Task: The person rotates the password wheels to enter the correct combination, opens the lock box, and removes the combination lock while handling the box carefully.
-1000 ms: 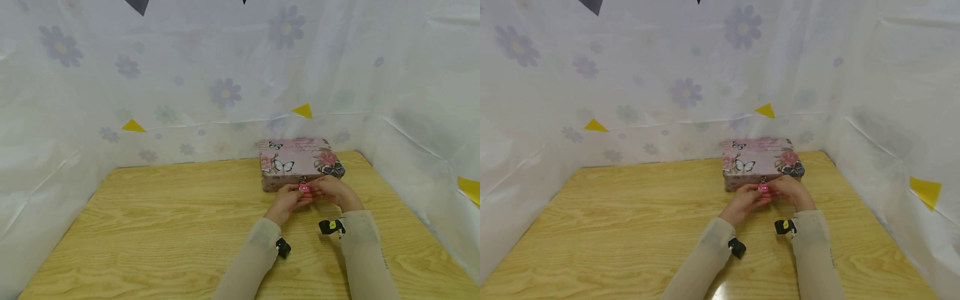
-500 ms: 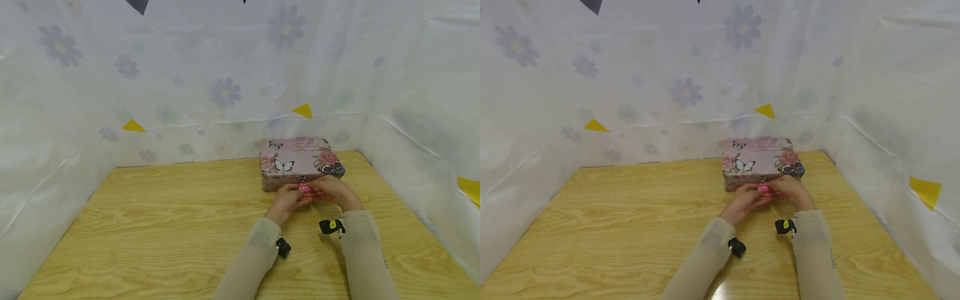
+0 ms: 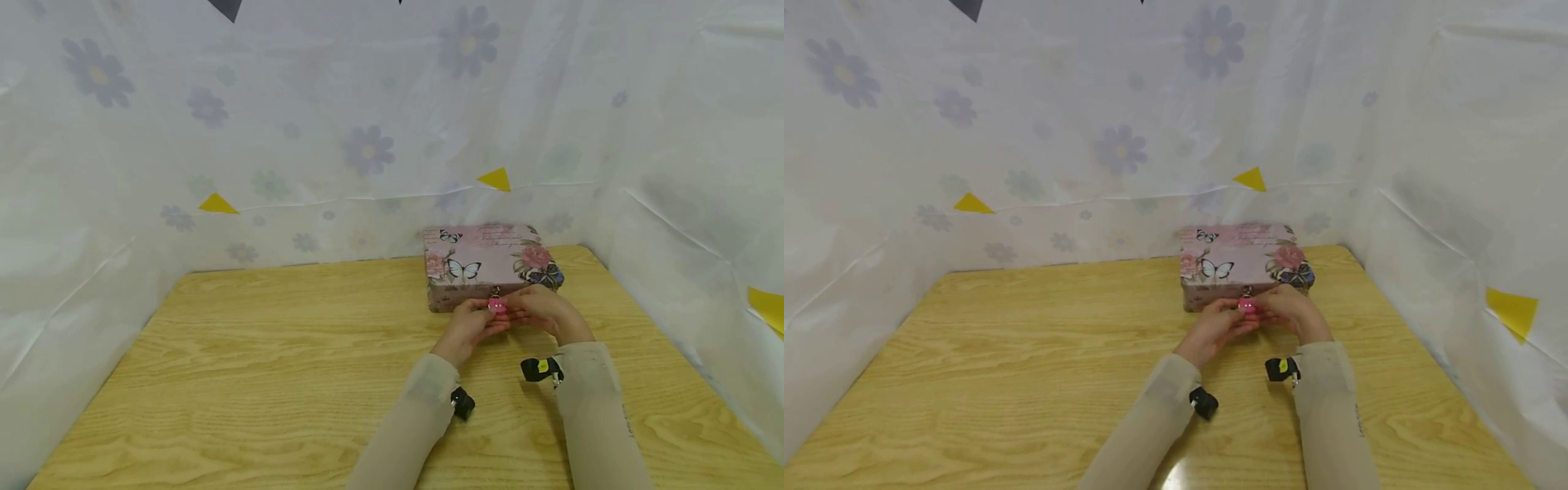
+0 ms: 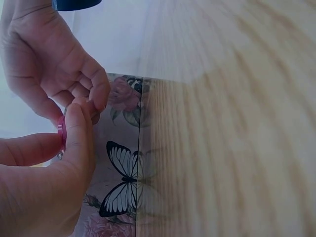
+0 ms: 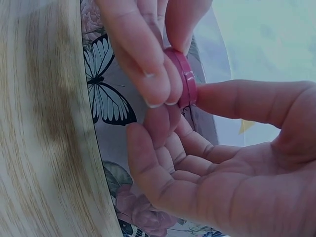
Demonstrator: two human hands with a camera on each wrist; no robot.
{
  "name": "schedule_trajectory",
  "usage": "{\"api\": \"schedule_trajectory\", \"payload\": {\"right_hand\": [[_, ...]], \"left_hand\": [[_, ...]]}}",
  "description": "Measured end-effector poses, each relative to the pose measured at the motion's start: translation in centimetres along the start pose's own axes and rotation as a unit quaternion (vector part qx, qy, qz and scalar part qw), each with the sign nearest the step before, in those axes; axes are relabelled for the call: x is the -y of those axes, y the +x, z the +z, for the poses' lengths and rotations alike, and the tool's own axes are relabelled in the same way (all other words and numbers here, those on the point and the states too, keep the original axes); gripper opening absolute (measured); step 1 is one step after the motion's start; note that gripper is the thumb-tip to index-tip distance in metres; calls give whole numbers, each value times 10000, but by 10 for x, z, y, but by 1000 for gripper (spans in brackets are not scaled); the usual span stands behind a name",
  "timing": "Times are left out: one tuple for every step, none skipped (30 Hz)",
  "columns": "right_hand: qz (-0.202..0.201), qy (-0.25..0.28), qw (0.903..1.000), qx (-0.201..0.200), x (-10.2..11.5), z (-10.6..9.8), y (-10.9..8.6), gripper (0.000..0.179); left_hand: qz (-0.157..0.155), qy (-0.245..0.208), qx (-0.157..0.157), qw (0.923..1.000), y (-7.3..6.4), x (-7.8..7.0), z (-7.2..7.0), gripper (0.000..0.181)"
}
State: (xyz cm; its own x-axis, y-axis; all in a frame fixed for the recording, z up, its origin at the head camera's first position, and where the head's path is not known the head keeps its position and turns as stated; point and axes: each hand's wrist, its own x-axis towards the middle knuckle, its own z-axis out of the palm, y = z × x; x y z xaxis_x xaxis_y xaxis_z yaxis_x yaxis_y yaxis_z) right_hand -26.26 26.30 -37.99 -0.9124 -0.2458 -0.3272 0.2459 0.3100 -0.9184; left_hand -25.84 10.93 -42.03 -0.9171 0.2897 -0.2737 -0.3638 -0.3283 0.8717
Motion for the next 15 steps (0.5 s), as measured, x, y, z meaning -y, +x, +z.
{"api": "schedule_trajectory", "payload": {"right_hand": [[-4,-30,10000,7,1,0,-1,42],[-8,-57,10000,10,1,0,-1,43],[-16,-82,10000,9,2,0,-1,43],[-3,-101,9999,-11,2,0,-1,43],[4,-131,9999,-19,2,0,-2,43],[-2,-163,9999,-18,3,0,-2,43],[-5,-197,9998,-12,3,0,-3,44],[3,-207,9998,-20,3,0,-3,44],[17,-225,9997,-35,2,0,-2,44],[29,-240,9997,-49,2,0,-2,44],[19,-259,9997,-45,2,0,-2,45],[6,-265,9996,-41,2,0,-1,45],[7,-254,9997,-43,1,0,-1,44],[3,-246,9997,-46,1,0,-1,44],[-1,-237,9997,-43,1,-1,-1,44]], "left_hand": [[-1,-1,-20,10000,0,0,0,19],[1,3,-37,10000,0,0,1,19],[1,10,-51,10000,0,0,1,19],[1,21,-67,10000,-1,0,1,19],[-3,15,-74,10000,-1,0,1,19],[-5,13,-75,10000,-1,0,1,20],[-9,12,-68,10000,-1,0,1,20],[-12,22,-64,10000,-1,0,1,20],[-21,19,-63,10000,-1,0,1,21],[-28,5,-74,10000,-2,-1,1,21],[-34,-10,-81,10000,-2,-1,1,21],[-37,3,-78,10000,-2,-1,1,21],[-37,20,-70,10000,-2,-1,1,22],[-36,32,-71,10000,-3,-1,1,22],[-37,30,-73,10000,-3,-1,2,22]]}}
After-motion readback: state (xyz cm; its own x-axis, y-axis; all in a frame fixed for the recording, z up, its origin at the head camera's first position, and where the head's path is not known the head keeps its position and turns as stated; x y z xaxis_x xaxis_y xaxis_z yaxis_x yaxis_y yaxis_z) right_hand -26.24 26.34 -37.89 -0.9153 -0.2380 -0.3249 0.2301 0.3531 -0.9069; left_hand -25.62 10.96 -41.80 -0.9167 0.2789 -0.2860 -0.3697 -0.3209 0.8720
